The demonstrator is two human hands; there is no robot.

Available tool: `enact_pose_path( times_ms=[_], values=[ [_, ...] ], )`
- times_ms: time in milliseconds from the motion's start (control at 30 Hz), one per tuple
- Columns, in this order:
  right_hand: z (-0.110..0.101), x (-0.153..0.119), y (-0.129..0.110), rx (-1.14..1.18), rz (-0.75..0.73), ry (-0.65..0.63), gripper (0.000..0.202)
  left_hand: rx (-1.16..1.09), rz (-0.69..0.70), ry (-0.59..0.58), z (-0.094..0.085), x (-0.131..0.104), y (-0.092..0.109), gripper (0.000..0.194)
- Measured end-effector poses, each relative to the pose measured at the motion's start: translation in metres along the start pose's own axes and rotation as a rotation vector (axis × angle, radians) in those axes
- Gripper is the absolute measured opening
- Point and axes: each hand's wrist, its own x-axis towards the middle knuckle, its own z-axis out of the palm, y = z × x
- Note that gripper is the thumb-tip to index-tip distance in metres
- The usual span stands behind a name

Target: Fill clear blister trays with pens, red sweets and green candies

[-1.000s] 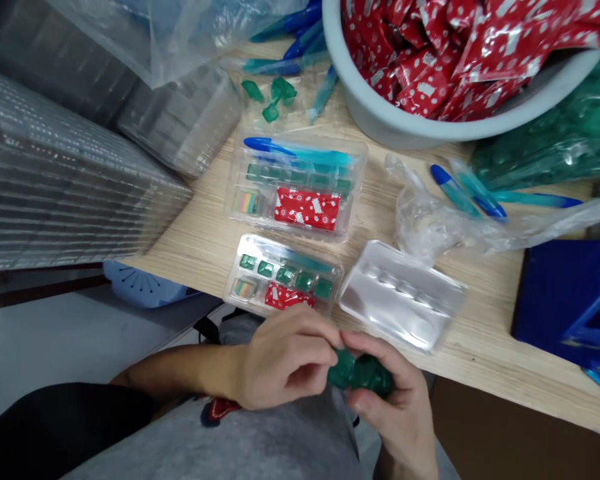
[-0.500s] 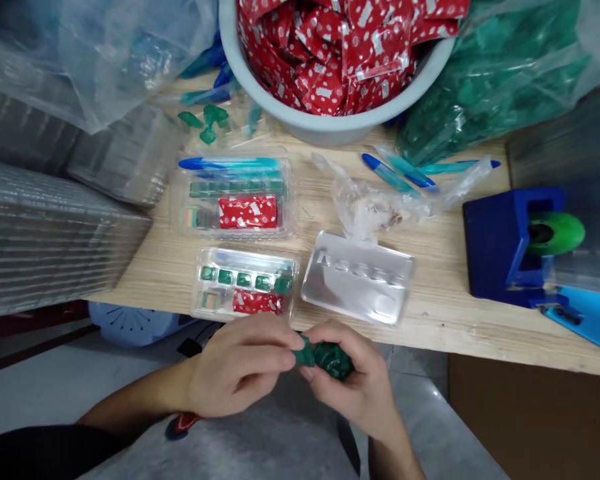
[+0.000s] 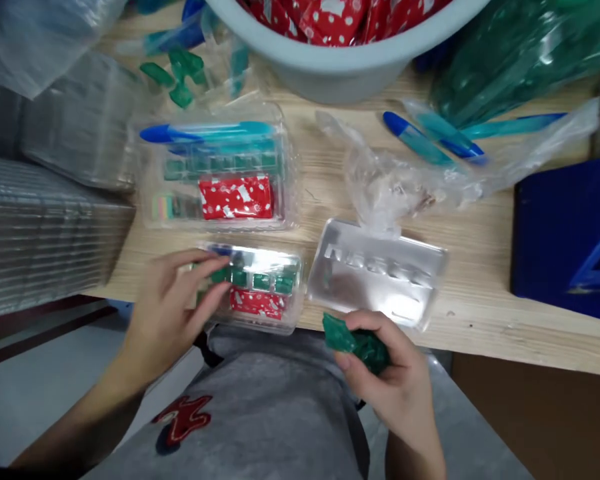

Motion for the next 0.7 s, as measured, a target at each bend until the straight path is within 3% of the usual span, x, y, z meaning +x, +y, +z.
enact_pose_path(
  times_ms=[133,200,367,533,700],
  values=[
    [0.019,0.002,-0.011,-0.042,0.024,-0.124,0.018,-0.143,-0.442,-0.022,-0.008,-0.022,-0.009,0.049],
    [0.026,0.001,-0.015,-0.112,0.025,-0.174,0.018,-0.292,-0.539,-0.093,-0.013,-0.031,-0.01,0.048],
    [0.026,-0.003,-0.027,-0.219,0.11,-0.243,0.015,-0.448,-0.577,-0.16,-0.021,-0.041,-0.004,0.048],
    [0.023,-0.007,-0.039,-0.163,0.158,-0.246,0.022,-0.477,-0.563,-0.146,-0.024,-0.046,-0.003,0.056],
    [0.022,-0.008,-0.036,-0.144,0.182,-0.186,0.019,-0.554,-0.636,-0.086,-0.03,-0.047,-0.001,0.055]
  ],
)
